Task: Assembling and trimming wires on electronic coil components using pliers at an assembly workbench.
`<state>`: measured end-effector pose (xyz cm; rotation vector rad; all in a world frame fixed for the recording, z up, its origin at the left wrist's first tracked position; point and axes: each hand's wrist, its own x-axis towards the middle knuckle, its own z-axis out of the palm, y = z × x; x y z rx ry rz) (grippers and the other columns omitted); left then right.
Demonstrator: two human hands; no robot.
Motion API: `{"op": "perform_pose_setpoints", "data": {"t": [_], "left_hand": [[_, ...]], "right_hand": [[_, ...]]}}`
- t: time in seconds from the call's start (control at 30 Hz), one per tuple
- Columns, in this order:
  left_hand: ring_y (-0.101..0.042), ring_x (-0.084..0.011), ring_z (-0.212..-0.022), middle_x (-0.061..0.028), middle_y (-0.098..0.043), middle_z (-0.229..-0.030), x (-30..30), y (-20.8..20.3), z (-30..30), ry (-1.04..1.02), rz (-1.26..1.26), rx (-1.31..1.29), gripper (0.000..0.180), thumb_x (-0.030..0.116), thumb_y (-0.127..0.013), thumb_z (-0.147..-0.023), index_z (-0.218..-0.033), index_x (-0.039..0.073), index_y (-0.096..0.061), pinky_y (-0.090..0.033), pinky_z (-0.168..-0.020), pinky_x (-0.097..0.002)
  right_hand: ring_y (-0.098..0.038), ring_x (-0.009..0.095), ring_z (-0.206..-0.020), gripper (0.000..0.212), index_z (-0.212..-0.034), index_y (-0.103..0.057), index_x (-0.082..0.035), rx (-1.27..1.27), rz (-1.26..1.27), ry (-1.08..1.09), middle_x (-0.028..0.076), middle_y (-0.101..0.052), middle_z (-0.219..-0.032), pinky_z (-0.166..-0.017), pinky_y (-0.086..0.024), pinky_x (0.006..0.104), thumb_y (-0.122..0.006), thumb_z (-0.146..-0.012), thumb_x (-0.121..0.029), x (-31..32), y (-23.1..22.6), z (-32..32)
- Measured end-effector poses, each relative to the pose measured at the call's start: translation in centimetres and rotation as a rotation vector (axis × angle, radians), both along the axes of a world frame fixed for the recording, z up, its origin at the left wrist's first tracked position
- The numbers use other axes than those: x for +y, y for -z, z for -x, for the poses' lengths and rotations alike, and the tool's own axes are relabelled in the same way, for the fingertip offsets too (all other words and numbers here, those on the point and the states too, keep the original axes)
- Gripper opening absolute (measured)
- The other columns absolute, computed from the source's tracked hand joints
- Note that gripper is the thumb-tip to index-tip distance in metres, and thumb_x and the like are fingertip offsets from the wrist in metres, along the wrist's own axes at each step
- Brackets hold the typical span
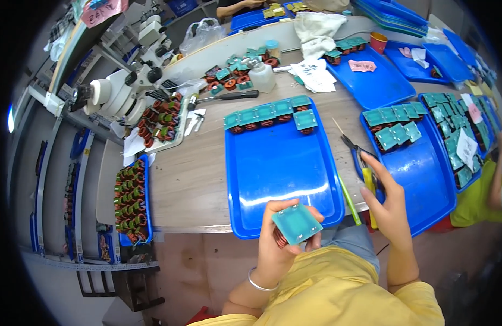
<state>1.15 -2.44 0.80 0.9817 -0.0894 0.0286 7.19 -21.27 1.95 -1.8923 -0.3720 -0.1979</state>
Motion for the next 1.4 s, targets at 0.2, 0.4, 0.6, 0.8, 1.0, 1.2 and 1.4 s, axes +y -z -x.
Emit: {"op": "perform_pose_setpoints", "data": {"t": [0.2,0.4,0.6,0.8,1.0,1.2,1.4], "left_hand": [[-0.053,-0.0189,-0.084,-0.0106,-0.052,-0.099,4.8,1.3,0.5,0.045,0.09,0.183,0.053,0.026,-0.057,-0.085,-0.128,0.005,-0.033,-0.044,-0.072,-0.0291],[-0.054,-0.0194,-0.089,-0.0093,-0.054,-0.101,15.1,1.3,5.1,-0.639,-0.148,0.231,0.046,0.018,-0.047,-0.089,-0.13,0.001,-0.035,-0.047,-0.079,-0.0339],[-0.055,-0.0124,-0.085,-0.0049,-0.055,-0.096,32.7,-0.3,11.0,-1.41,-0.701,0.035,0.032,0.009,-0.061,-0.083,-0.111,-0.001,-0.049,-0.046,-0.078,-0.0235],[-0.059,-0.0305,-0.089,-0.0186,-0.06,-0.096,43.0,0.0,15.0,-1.52,-1.74,0.628,0.054,0.009,-0.076,-0.064,-0.109,-0.002,-0.048,-0.047,-0.078,-0.0348],[-0.058,-0.0293,-0.096,-0.0187,-0.062,-0.099,46.9,3.7,14.6,-1.239,-1.727,0.814,0.039,0.022,-0.069,-0.075,-0.104,-0.002,-0.057,-0.046,-0.081,-0.0365],[-0.057,-0.0295,-0.094,-0.0218,-0.059,-0.103,48.0,6.8,13.8,-1.36,-1.336,0.502,0.05,0.044,-0.044,-0.089,-0.107,-0.002,-0.055,-0.042,-0.081,-0.0335],[-0.043,-0.0323,-0.109,-0.0174,-0.046,-0.117,37.3,5.1,3.3,-1.781,-1.92,0.049,0.042,0.024,-0.058,-0.083,-0.115,0.0,-0.047,-0.032,-0.094,-0.0419]], "right_hand": [[-0.047,0.03,-0.115,0.056,-0.129,-0.039,-0.005,0.073,0.327,0.223,0.02,-0.047,-0.124,-0.094,-0.036,0.0335,-0.052,-0.075,0.003,1.5,4.6,-3.6],[-0.054,0.02,-0.099,0.045,-0.125,-0.046,-0.005,0.142,0.131,0.183,0.012,-0.056,-0.106,-0.089,-0.038,0.031,-0.051,-0.08,0.0,1.5,5.2,-3.9],[-0.045,0.011,-0.078,0.038,-0.118,-0.05,-0.002,0.04,0.112,0.18,0.007,-0.056,-0.095,-0.071,-0.036,0.0228,-0.049,-0.081,-0.001,1.0,4.5,-2.6],[-0.045,0.012,-0.082,0.036,-0.117,-0.05,0.0,0.06,0.059,0.131,0.006,-0.055,-0.094,-0.074,-0.035,0.0232,-0.048,-0.08,0.0,1.4,4.3,-2.3],[-0.044,0.012,-0.083,0.036,-0.114,-0.051,0.001,0.113,0.067,0.128,0.005,-0.053,-0.094,-0.077,-0.035,0.0229,-0.049,-0.079,0.002,2.2,4.1,-2.0],[-0.045,0.011,-0.078,0.033,-0.111,-0.052,0.002,0.103,0.028,0.114,0.005,-0.055,-0.089,-0.072,-0.037,0.0224,-0.048,-0.078,0.003,2.3,3.1,-1.3],[-0.05,0.008,-0.073,0.033,-0.108,-0.053,0.003,0.196,-0.019,0.13,0.005,-0.059,-0.082,-0.066,-0.04,0.0207,-0.05,-0.075,0.006,2.6,3.0,-1.2]]}}
